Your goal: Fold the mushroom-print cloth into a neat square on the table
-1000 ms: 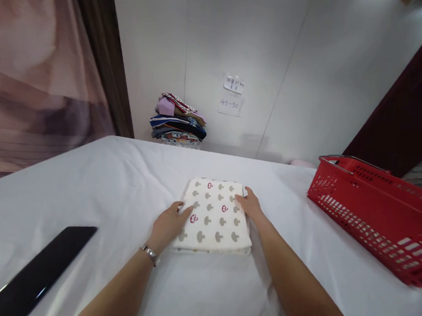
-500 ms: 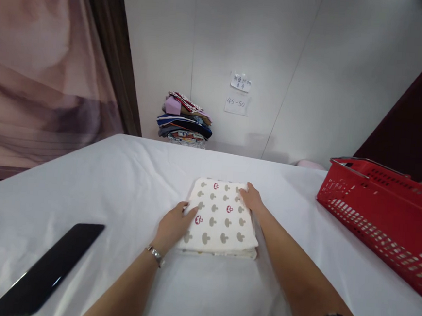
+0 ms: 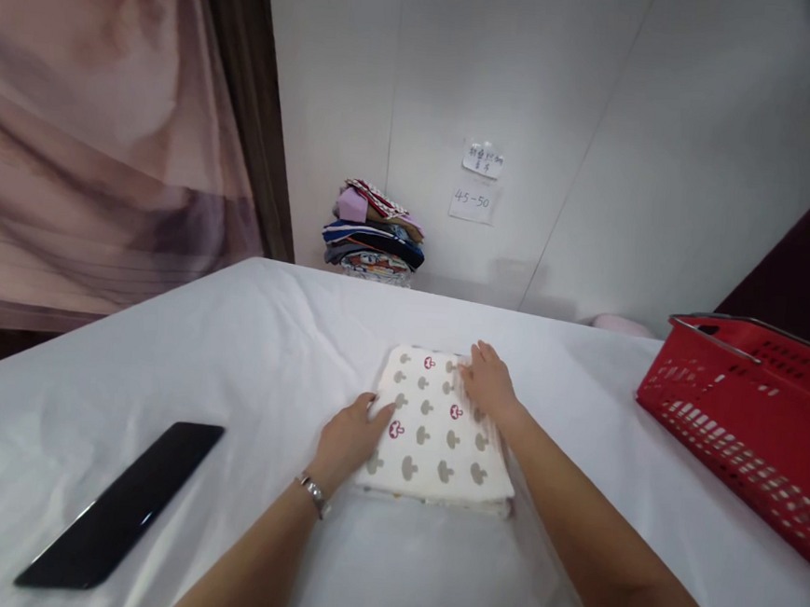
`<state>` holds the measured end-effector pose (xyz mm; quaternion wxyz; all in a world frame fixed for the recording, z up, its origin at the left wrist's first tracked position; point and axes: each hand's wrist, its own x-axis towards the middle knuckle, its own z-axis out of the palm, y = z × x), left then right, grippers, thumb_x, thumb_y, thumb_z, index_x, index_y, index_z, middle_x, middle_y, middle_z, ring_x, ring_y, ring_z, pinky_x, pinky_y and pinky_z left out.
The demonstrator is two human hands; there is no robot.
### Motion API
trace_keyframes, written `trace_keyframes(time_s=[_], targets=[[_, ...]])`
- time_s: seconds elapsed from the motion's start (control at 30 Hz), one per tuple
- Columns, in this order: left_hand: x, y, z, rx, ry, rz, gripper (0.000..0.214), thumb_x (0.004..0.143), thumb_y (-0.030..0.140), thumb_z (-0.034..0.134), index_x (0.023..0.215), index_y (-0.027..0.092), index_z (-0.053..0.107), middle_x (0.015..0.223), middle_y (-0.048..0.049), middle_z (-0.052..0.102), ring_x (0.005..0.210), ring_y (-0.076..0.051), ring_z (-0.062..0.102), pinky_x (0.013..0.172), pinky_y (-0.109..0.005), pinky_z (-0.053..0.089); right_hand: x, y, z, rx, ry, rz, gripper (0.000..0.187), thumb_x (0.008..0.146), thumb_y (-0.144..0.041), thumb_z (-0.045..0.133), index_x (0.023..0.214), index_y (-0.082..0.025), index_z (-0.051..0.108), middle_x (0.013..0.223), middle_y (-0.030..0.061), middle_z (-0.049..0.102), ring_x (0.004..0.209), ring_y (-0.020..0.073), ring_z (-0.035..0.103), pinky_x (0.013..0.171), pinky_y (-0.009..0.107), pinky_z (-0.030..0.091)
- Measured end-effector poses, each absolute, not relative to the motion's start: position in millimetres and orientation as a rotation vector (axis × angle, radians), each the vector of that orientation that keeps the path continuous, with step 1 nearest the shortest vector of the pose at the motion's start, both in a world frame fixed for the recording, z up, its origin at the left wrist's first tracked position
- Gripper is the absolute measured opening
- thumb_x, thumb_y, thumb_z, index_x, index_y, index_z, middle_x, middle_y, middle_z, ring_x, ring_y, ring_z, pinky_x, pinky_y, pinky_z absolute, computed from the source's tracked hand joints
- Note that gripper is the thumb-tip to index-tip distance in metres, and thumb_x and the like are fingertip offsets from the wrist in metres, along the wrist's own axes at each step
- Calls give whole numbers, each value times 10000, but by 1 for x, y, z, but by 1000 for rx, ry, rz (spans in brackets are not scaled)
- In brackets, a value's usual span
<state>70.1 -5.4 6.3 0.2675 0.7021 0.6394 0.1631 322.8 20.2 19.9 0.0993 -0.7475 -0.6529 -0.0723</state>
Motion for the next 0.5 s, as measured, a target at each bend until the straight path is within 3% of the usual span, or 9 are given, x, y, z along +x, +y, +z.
trace_keyframes(time_s=[0.07,0.2,0.5], targets=[[70,-5,7,1898,1725,425,578,809,597,333,1219,221,488,1027,-107,648,957,-275,598,790,-363,428,313,26,15,-2105,-2053,-211,572,906,-434,272,1379,-112,286,1483,114,189,1358,251,112,1063,406,139],[70,-5,5,1899,1737,419,569,813,590,337,1218,222,493,1013,-102,654,938,-265,606,778,-355,433,307,39,-1,-2129,-2172,91,632,894,-519,232,1385,-125,287,1464,104,252,1349,239,163,1066,425,109],[69,-4,-1,1934,1736,451,556,825,580,329,1210,215,497,966,-96,668,912,-277,611,782,-376,429,307,46,4,-2106,-2153,243,647,873,-527,303,1385,-131,288,1480,130,191,1361,270,115,1065,470,74]])
